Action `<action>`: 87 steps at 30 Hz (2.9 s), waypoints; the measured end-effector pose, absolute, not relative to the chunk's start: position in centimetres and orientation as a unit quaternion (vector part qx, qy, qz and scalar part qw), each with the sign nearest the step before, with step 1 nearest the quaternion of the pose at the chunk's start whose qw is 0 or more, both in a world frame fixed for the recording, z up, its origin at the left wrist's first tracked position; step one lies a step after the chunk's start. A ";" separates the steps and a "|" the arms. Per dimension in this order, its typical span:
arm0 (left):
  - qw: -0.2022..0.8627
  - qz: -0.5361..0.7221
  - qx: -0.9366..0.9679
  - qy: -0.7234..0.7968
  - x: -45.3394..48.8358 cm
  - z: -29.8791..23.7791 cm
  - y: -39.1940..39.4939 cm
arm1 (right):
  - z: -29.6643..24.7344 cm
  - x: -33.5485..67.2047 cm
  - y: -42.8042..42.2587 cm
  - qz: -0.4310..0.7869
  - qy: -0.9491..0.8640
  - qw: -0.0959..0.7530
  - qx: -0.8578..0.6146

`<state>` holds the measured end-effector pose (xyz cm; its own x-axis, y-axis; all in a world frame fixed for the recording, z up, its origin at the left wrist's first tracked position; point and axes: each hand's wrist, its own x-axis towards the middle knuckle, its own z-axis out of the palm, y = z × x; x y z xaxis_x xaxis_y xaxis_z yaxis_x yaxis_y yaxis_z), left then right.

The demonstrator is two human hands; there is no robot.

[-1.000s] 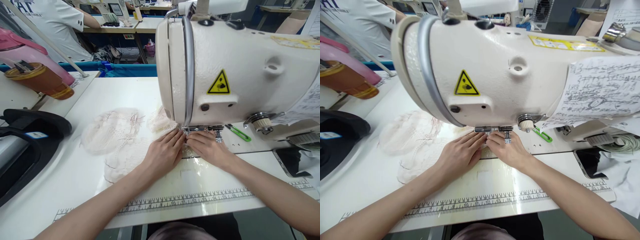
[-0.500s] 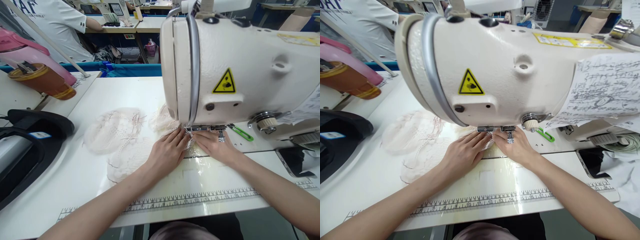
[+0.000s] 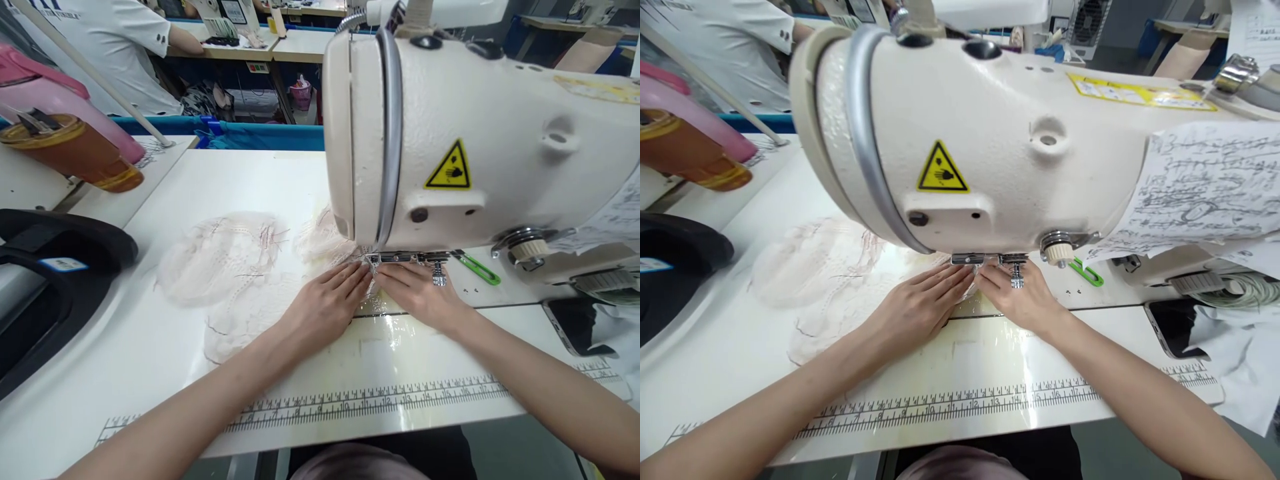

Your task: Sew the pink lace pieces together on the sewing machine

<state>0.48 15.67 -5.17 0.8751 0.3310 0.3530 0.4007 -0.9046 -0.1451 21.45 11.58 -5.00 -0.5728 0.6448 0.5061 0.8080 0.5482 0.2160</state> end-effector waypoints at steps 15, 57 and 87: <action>0.155 -0.162 -0.952 -0.210 0.9 -5.3 15.4 | -5.4 20.3 11.1 -0.222 -0.863 0.201 -0.407; 0.172 -0.147 -0.937 -0.266 1.5 -5.6 14.7 | -5.6 21.3 12.0 -0.157 -0.857 0.201 -0.448; 0.132 -0.163 -0.949 -0.236 1.0 -5.9 14.6 | -6.1 21.6 10.8 -0.129 -0.811 0.232 -0.521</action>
